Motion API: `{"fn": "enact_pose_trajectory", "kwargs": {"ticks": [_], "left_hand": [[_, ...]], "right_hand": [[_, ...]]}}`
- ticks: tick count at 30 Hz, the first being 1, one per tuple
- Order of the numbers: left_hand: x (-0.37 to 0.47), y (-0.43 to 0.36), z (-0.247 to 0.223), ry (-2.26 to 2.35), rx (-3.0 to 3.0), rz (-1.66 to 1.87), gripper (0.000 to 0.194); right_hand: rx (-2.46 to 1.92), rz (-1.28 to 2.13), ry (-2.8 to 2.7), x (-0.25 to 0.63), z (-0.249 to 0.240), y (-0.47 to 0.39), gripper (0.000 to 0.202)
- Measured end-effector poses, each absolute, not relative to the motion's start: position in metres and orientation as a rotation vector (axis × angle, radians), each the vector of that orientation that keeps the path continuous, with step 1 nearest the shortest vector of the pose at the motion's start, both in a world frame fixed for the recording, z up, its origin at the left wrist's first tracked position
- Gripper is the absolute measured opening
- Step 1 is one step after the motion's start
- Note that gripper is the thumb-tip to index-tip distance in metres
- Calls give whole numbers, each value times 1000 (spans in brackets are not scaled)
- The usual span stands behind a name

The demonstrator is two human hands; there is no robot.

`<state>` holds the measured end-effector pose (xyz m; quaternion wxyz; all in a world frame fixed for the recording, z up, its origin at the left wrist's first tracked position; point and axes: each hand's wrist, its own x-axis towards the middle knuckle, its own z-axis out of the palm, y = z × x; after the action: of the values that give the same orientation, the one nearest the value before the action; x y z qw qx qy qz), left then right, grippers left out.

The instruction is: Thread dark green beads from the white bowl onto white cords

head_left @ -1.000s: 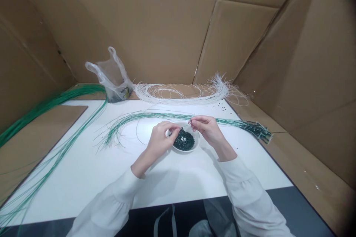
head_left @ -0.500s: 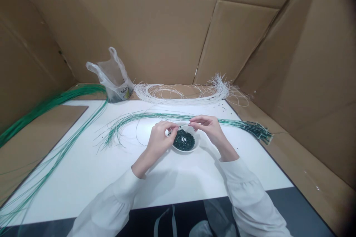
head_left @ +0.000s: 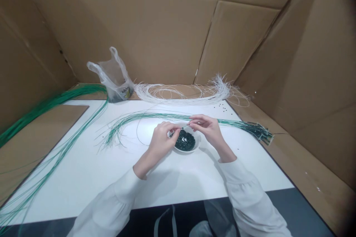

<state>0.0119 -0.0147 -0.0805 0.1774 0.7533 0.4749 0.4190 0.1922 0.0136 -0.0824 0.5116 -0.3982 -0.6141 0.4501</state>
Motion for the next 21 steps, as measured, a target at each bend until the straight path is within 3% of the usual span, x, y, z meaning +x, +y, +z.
{"fn": "enact_pose_trajectory", "kwargs": {"ticks": [21], "left_hand": [[12,-15,-81,1328,2177,1181,13]], "right_hand": [[-968,1031,-1523,193,-83,13,19]]}}
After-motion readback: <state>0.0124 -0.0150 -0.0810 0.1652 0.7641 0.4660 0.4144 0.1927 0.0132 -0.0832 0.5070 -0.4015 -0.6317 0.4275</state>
